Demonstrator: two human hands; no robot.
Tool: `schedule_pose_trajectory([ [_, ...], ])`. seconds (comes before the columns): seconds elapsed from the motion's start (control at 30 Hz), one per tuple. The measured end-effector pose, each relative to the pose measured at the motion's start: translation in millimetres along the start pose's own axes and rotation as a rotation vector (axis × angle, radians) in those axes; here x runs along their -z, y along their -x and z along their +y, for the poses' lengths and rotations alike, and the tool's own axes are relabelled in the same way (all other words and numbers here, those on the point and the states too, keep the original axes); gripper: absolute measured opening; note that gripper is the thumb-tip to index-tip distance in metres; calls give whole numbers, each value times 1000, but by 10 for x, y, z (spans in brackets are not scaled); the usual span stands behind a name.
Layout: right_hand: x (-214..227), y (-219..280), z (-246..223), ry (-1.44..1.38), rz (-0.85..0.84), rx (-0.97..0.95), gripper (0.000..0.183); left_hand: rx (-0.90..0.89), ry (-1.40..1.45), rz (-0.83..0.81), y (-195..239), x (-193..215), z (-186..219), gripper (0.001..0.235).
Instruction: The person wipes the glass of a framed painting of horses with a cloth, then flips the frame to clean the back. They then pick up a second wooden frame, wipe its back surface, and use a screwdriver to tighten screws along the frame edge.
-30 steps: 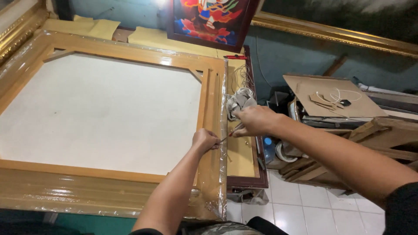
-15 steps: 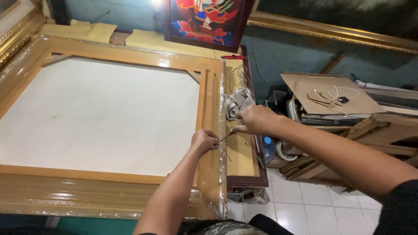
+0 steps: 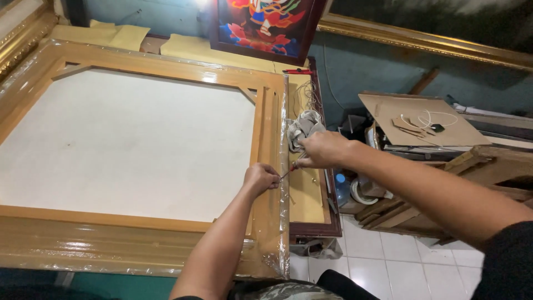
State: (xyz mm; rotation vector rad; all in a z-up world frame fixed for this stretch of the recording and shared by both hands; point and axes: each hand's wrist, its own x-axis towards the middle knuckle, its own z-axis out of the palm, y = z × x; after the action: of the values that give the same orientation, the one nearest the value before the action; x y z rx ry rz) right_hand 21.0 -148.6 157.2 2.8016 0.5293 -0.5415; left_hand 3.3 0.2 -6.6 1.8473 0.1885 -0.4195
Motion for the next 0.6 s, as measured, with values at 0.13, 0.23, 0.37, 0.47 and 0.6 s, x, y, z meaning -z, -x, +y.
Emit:
schedule_pose_trajectory([
  [0.13,-110,101,109,29,169,603,34,-36,-59,-23,-54,-7,-58,17],
  [0.23,-293,22,97,-69,260,547,23,-32,-49,-31,-5,16,-11,16],
  [0.37,-292,-107,3,-111,26,-21,55,-11,-63,-25,-50,-4,-43,15],
  [0.47,-53,9,-27,-14,-89,-1,61,9,7,-23,70,40,54,15],
  [0.6,-53,164,-15,112,131,444,40,2,-29,-15,50,23,29,16],
])
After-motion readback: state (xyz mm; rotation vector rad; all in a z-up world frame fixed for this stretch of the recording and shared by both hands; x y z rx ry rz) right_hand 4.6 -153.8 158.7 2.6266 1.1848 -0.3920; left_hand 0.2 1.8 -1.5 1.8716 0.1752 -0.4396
